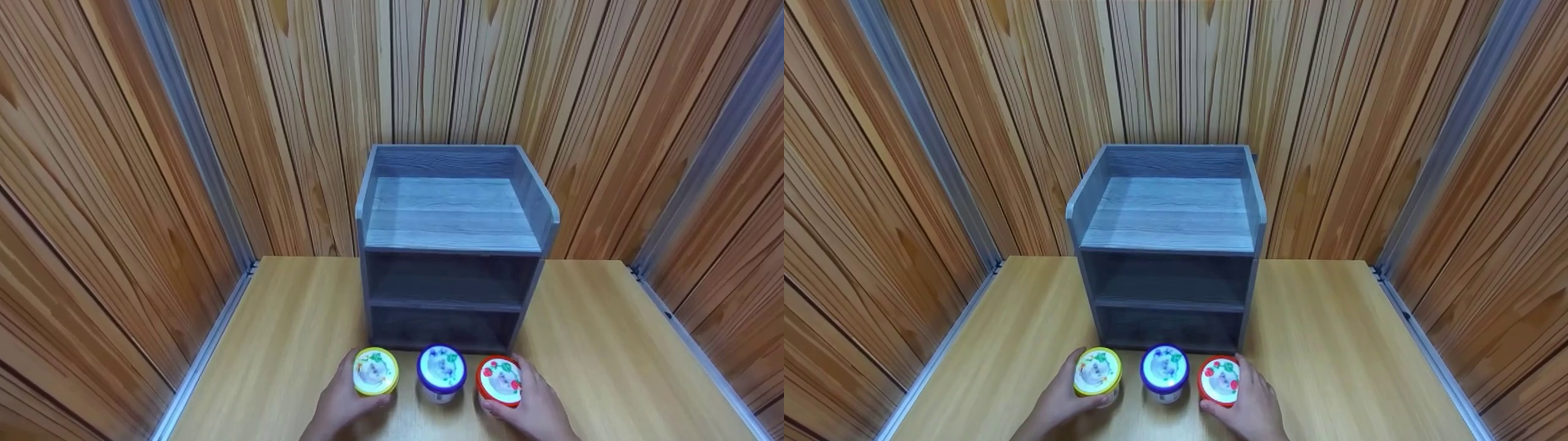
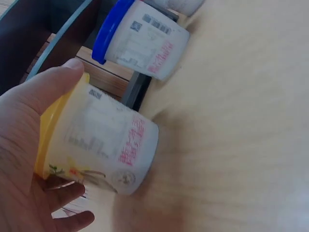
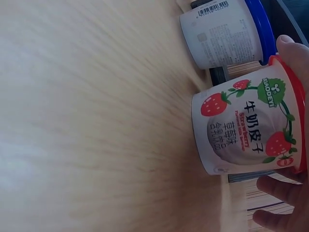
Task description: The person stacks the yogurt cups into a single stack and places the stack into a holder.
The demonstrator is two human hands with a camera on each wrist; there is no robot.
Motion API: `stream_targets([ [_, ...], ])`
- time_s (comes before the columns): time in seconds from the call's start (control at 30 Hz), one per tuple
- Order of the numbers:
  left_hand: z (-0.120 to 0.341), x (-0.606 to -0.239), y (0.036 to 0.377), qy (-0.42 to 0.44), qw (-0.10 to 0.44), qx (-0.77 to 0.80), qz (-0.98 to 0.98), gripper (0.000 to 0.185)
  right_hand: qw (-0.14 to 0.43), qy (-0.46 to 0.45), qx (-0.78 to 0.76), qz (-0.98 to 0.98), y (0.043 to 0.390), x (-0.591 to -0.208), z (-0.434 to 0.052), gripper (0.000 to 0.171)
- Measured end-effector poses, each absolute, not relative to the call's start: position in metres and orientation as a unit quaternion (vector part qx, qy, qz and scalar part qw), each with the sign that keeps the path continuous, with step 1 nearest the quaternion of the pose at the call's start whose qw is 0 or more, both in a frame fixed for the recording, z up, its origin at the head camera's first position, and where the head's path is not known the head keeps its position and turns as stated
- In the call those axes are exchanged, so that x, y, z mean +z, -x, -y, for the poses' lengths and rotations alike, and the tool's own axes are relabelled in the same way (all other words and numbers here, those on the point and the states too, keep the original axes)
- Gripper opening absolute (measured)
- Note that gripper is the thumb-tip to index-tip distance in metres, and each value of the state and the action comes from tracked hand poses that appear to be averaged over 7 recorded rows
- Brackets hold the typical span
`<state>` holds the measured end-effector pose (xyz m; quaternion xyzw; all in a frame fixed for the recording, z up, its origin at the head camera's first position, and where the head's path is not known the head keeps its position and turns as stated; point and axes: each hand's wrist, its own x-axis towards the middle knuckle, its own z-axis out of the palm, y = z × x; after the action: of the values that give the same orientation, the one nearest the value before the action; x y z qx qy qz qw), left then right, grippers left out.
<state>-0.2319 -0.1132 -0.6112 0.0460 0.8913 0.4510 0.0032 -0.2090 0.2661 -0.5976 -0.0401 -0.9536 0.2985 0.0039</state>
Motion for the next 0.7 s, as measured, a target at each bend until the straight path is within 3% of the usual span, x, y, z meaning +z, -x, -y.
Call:
stream_targets([
  [0.4,0.131,-0.611,0.238,-0.047,0.075,0.474,-0.876,0.119,-0.111,0.045,0.391,0.912,0.211,-0.591,-0.289,0.128],
  [0.7,0.139,-0.615,0.248,-0.061,0.108,0.527,-0.841,0.122,-0.126,0.02,0.441,0.888,0.216,-0.598,-0.301,0.12],
])
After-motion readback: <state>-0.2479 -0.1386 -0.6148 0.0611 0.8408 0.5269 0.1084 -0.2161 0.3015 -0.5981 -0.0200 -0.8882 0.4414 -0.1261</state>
